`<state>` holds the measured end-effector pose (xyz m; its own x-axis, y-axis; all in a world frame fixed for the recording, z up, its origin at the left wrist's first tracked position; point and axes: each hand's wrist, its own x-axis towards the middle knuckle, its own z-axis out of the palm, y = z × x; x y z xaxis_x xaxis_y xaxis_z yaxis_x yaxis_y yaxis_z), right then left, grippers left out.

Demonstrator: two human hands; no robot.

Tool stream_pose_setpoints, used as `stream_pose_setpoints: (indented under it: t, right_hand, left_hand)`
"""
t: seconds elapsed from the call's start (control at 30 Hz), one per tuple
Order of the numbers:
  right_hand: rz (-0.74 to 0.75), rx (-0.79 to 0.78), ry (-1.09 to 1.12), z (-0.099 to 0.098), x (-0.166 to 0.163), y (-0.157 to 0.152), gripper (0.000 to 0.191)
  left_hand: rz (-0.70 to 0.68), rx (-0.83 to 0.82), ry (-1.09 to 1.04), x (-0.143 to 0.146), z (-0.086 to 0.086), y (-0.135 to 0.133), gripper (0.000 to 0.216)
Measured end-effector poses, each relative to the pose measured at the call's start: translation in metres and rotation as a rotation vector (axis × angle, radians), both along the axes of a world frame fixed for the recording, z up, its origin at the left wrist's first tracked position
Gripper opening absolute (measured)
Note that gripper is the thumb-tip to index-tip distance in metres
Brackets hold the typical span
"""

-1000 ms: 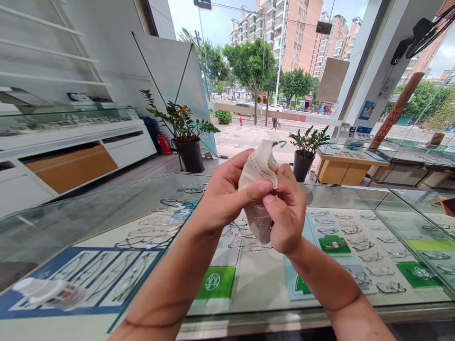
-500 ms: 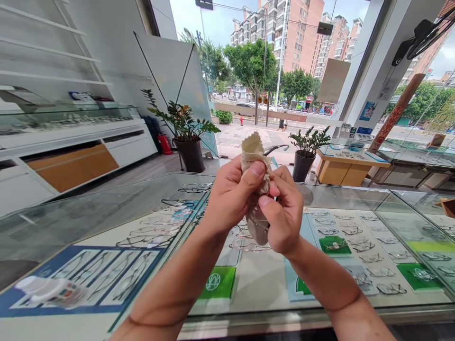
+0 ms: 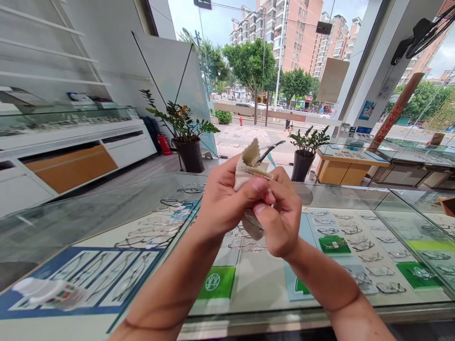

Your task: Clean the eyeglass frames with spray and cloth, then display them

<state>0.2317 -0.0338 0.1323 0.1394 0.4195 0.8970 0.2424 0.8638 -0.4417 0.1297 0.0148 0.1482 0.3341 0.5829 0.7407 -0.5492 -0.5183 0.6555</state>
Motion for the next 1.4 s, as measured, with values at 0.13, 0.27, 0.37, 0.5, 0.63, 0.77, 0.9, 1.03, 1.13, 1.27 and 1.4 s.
stream_pose_setpoints:
  t: [0.13,0.27,0.37,0.5,0.63,0.77,0.9,1.03,1.13,1.27,1.4]
  right_hand:
    - [0.015,-0.034,-0.014,0.002,-0.002,-0.001,0.025]
    - [0.018,-0.013,0.024,0.001,-0.002,0.001,0.023]
    - [0.010,-0.003,0.022,0.001,-0.003,0.002,0.023]
    - [0.021,0.028,0.012,0.002,-0.003,0.000,0.024]
    - [0.013,0.024,0.011,0.003,-0.003,0.000,0.023]
    - [0.021,-0.008,0.027,0.002,-0.003,0.001,0.021]
    - [0.001,-0.009,0.030,0.002,-0.003,0.000,0.023]
    - [-0.024,-0.003,-0.014,0.002,-0.003,0.001,0.022]
    - [-0.004,-0.036,-0.017,0.002,-0.002,0.002,0.022]
    - [0.050,-0.030,0.054,0.001,0.002,0.002,0.022]
    - [0.069,-0.051,0.099,0.000,0.007,0.002,0.023]
  left_hand:
    - [-0.008,-0.051,0.005,0.002,-0.002,0.000,0.044]
    - [-0.037,-0.058,-0.032,0.003,-0.001,0.001,0.040]
    - [-0.032,-0.080,-0.028,0.003,0.001,0.001,0.039]
    - [-0.017,-0.078,-0.005,0.002,0.000,0.000,0.035]
    - [-0.025,-0.039,-0.003,0.001,0.000,0.001,0.028]
    - [-0.004,-0.021,-0.008,0.001,0.000,0.002,0.026]
    - [0.041,0.007,-0.002,0.000,-0.001,0.002,0.029]
    - [0.067,0.003,-0.007,0.001,-0.001,0.002,0.036]
    - [0.028,-0.009,-0.013,0.002,0.000,0.002,0.042]
    - [-0.047,-0.032,0.034,0.000,0.005,0.000,0.040]
    - [-0.043,-0.019,0.068,-0.003,0.009,-0.001,0.035]
